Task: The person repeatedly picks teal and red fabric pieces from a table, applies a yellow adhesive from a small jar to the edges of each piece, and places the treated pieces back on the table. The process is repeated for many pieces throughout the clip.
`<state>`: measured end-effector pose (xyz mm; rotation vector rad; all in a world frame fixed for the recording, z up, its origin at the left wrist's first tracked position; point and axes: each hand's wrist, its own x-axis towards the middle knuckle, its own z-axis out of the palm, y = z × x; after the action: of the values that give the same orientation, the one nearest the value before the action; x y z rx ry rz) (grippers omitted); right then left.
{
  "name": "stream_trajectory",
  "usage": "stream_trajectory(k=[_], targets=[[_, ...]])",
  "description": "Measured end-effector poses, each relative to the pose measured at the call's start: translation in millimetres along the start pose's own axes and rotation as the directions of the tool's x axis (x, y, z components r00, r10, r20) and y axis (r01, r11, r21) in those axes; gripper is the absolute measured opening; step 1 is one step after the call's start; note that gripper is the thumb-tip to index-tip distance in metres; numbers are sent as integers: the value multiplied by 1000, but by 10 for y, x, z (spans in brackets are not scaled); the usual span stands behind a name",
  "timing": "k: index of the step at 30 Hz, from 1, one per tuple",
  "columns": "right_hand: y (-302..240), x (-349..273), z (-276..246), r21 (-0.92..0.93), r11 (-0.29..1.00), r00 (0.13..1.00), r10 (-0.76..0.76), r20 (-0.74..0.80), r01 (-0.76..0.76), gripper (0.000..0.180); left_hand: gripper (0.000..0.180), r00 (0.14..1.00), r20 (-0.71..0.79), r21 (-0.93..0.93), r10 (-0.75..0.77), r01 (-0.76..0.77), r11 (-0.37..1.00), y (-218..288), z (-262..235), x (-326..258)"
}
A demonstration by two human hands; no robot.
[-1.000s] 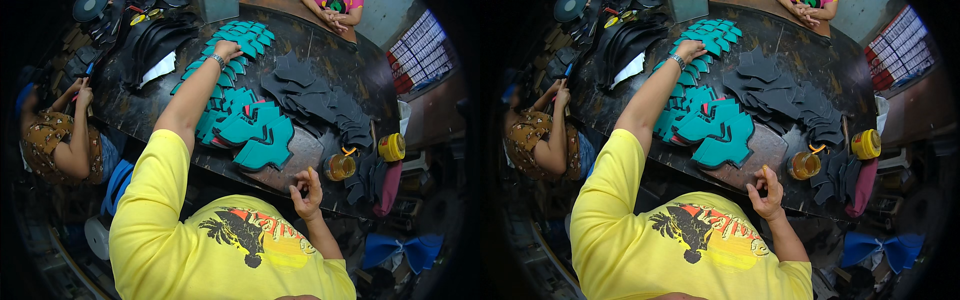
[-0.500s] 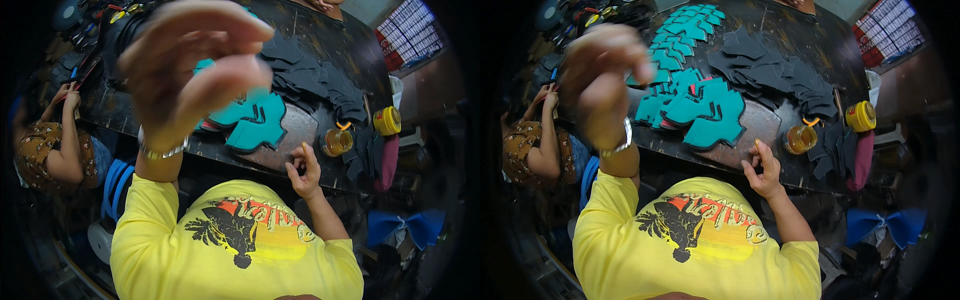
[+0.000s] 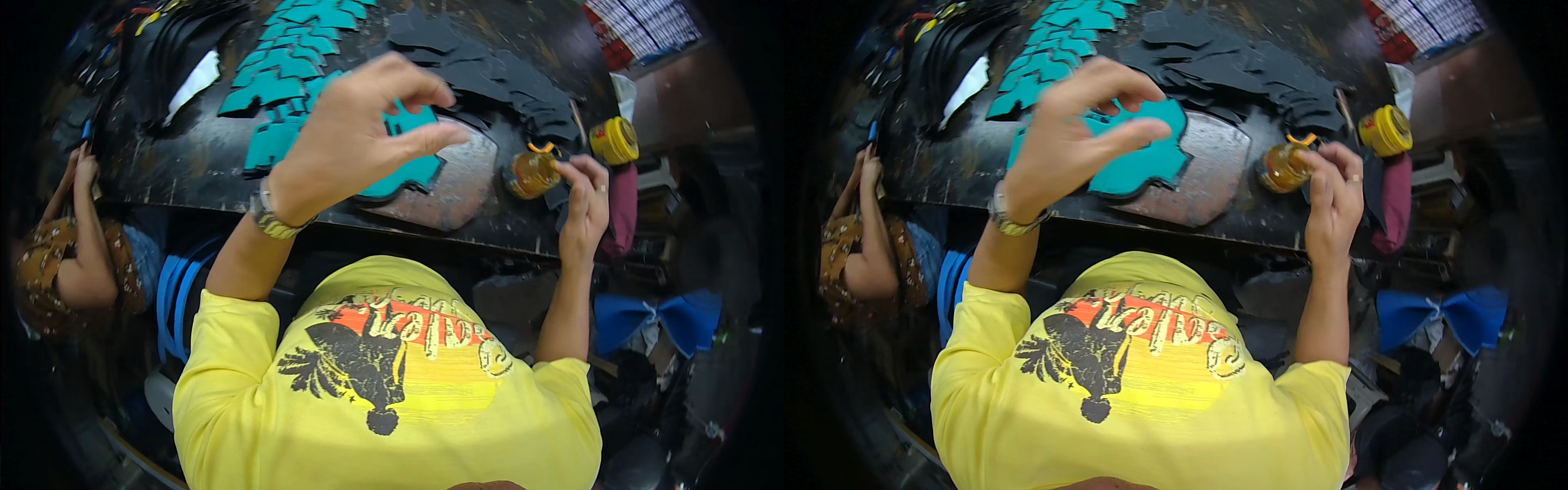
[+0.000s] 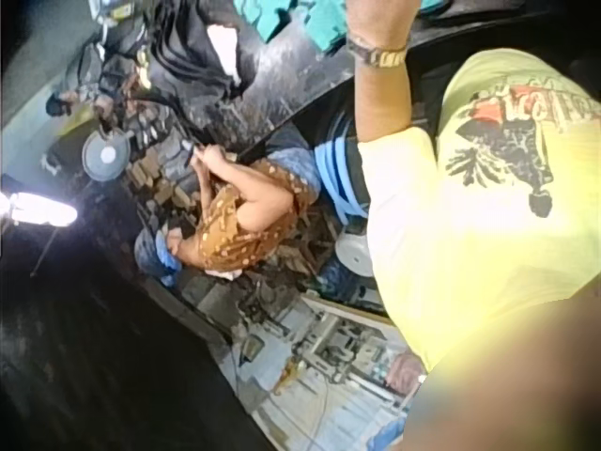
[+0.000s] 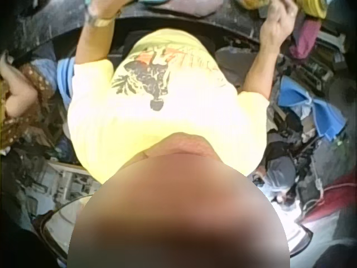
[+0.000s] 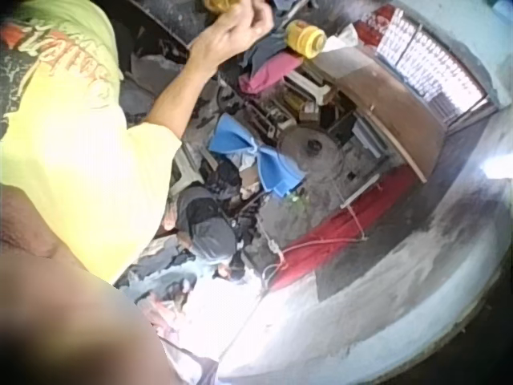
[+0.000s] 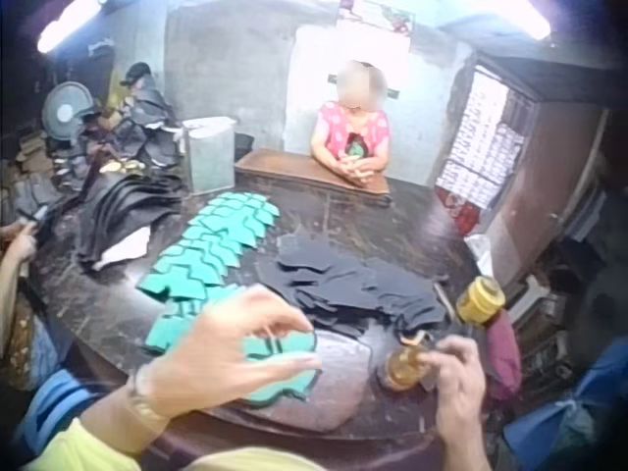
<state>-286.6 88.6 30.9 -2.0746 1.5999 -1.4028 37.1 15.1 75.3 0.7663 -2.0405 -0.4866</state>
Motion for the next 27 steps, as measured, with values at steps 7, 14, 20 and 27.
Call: stream_trajectory(k=[7,14,20,27], targets=[[129,330,-97,-570,798,903,81,423,196,44,90,937,167,614,-307,145,776,-479,819,-393],[143,415,7,-437,895,910,255,326,-94,46,88,933,148,456,-329,231,860,-537,773,-354],[9,29,23,-329,940,995,97,0,-91,29,87,973,170,390,-155,78,918,-442,756,-345],[-233,-282,40,-596,802,995,13,100,50,37,60,934,204,-238,-293,338,911,-304,664,-212]])
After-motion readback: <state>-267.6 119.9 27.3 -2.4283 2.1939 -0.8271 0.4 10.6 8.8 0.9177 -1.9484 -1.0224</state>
